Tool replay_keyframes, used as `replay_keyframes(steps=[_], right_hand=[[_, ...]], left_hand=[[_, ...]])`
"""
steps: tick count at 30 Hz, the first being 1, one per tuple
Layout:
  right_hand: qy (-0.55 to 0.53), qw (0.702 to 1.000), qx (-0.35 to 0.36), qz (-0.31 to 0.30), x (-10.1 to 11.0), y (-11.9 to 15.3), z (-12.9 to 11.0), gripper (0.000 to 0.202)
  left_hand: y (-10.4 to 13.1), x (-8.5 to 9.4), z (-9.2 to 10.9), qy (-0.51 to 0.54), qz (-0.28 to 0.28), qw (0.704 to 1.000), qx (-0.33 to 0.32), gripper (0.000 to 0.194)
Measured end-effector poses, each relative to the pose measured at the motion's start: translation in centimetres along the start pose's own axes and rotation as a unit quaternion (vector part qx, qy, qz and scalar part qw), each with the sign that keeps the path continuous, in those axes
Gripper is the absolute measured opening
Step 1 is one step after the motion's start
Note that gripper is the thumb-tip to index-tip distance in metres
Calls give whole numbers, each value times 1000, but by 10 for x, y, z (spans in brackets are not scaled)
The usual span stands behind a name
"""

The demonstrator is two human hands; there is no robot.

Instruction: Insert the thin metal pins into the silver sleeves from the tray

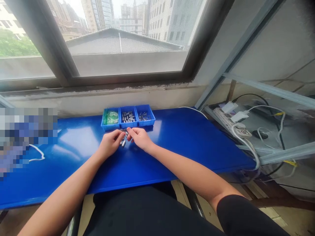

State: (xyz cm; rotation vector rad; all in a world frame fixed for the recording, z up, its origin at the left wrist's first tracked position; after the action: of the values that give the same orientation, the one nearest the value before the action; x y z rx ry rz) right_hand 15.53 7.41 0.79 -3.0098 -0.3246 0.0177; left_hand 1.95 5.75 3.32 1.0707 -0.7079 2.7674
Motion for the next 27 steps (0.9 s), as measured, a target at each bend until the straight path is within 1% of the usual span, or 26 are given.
replay_keyframes(steps=[3, 8, 13, 18, 22, 25, 27], right_hand=[[4, 1000, -1, 4, 1, 1, -2, 48], [0, 1000, 0, 14, 3, 2, -5, 44], [-58, 996, -32, 64, 11, -1, -1, 35], [-108, 986, -59, 116, 23, -5, 1, 18], [-148, 978, -67, 132, 27, -7, 0, 12], [-150, 977, -68, 132, 31, -9, 1, 11], [-148, 976, -66, 143, 35, -11, 1, 11]], left_hand=[[-1, 1, 0, -11, 2, 1000, 8, 34], [0, 1, -3, -11, 7, 1000, 22, 34], [0, 2, -7, -14, 18, 999, 30, 34], [-1, 1, -8, -27, 6, 999, 35, 34], [-1, 1, -6, -28, 5, 999, 33, 34], [-1, 1, -5, -32, 7, 999, 33, 34], [-1, 2, -5, -38, 6, 999, 33, 34]])
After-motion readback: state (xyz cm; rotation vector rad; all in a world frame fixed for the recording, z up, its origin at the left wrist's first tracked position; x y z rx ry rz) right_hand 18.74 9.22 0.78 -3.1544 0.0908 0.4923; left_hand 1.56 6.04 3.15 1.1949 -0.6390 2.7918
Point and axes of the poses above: each hand's wrist, its own y-axis away from the middle knuckle, its own x-axis out of the back of the hand, z = x × y, the point moved 7 cm from there along -y, towards the middle knuckle, and after that the axes turned 3 degrees about x, right-handed, at the moved point
